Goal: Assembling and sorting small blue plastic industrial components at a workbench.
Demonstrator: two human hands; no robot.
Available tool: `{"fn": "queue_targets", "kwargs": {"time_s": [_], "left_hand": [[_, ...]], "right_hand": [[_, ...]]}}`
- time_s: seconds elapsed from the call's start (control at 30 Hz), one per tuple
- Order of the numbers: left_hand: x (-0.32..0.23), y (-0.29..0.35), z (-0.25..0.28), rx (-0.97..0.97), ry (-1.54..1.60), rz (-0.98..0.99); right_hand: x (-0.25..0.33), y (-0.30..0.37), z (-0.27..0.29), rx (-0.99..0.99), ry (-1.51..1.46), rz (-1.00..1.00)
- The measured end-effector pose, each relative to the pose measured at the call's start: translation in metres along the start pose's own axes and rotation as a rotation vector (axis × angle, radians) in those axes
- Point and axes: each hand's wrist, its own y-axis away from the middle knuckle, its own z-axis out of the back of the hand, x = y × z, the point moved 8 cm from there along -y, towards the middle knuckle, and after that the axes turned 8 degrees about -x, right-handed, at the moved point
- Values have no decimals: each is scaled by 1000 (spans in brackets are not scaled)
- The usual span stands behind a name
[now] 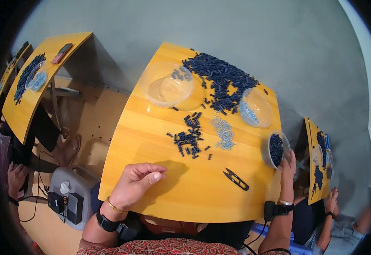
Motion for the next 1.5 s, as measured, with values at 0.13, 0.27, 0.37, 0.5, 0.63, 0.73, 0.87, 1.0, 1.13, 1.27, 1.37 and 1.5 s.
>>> {"fn": "queue_targets", "kwargs": {"time_s": [0.13, 0.27, 0.37, 0.5, 0.63, 0.73, 0.87, 1.0, 1.13, 1.27, 1.37, 1.5], "left_hand": [[10, 2, 9, -36, 73, 16], [4, 12, 6, -97, 14, -117], [19, -2, -1, -39, 102, -112], [24, 5, 0, -120, 56, -205], [21, 2, -2, -147, 70, -263], [25, -2, -3, -184, 103, -210], [17, -10, -8, -148, 139, -184], [12, -16, -11, -154, 147, -193], [10, -27, -17, -117, 179, -178], [14, -26, -5, -160, 91, -308], [-8, -16, 0, -262, -341, -634], [-26, -1, 5, -262, -514, -681]], "right_hand": [[0, 12, -7, -42, -58, 18], [46, 45, -25, 21, -236, 18], [3, 65, -7, -41, -476, -20], [18, 132, -24, 66, -525, 11], [59, 172, -32, 124, -105, 142], [63, 177, -34, 132, -11, 204], [86, 174, -44, 142, 63, 238], [178, 166, -65, 142, 91, 612], [203, 131, -131, 329, 130, 739], [216, 99, -194, 393, 243, 607], [208, 70, -231, 337, 381, 579], [204, 56, -256, 309, 595, 394]]}}
